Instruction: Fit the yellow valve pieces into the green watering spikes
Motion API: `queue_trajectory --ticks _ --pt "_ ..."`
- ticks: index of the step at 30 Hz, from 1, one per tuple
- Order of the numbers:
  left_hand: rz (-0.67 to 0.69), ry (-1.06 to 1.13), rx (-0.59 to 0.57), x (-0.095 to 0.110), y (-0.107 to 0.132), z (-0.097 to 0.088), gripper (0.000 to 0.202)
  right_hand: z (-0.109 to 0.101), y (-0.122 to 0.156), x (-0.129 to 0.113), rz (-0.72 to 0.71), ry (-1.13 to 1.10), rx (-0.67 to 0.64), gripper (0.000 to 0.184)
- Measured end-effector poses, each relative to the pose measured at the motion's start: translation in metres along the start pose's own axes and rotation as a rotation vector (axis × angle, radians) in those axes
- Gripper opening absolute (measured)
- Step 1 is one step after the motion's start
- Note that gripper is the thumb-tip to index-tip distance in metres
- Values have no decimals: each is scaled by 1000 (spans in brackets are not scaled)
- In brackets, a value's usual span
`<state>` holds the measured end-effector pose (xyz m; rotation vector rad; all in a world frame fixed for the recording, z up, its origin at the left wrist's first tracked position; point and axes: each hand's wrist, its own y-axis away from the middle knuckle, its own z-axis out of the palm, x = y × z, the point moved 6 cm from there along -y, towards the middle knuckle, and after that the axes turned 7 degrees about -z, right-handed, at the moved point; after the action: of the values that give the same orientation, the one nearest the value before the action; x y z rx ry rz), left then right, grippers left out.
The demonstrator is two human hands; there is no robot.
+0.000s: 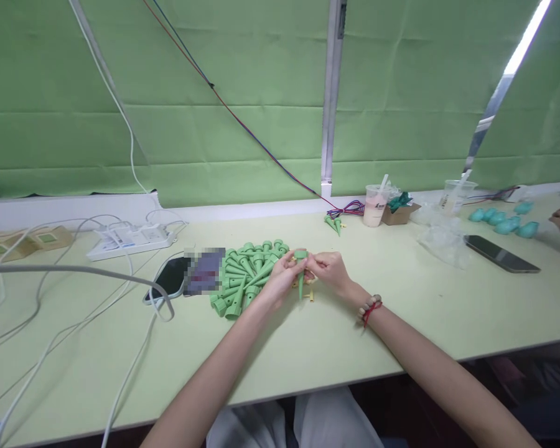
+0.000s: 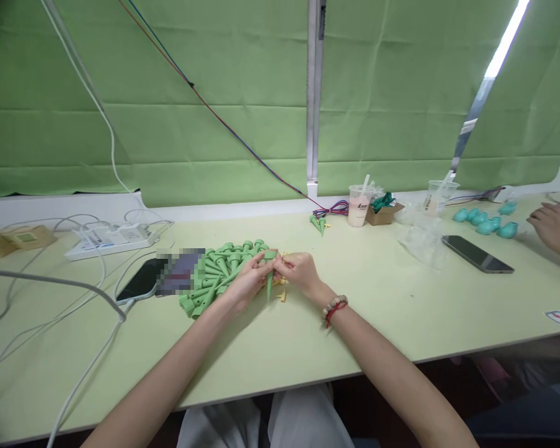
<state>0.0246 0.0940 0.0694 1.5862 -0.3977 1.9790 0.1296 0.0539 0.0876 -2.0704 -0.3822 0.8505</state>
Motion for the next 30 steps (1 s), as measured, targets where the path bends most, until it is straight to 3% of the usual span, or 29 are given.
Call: queue_trajectory --ticks 3,5,9,13,23,27,30 --pt "239 5 45 14 0 -3 44 -5 -4 2 126 -168 88 34" --pt "323 -20 109 21 1 -8 44 -4 -6 2 192 -302 128 25" --pt "374 -88 153 26 0 -15 43 8 -5 6 318 -542 113 28" --pt "402 -129 168 25 -3 -19 39 16 -3 10 344 -610 80 25" --pt "240 -241 210 17 -7 -23 34 10 2 5 160 -249 60 16" --pt "97 -173 205 9 -10 -26 35 9 2 -4 -38 -96 -10 14" --pt "60 -104 199 4 -13 -29 38 10 1 -3 -41 -66 -37 13"
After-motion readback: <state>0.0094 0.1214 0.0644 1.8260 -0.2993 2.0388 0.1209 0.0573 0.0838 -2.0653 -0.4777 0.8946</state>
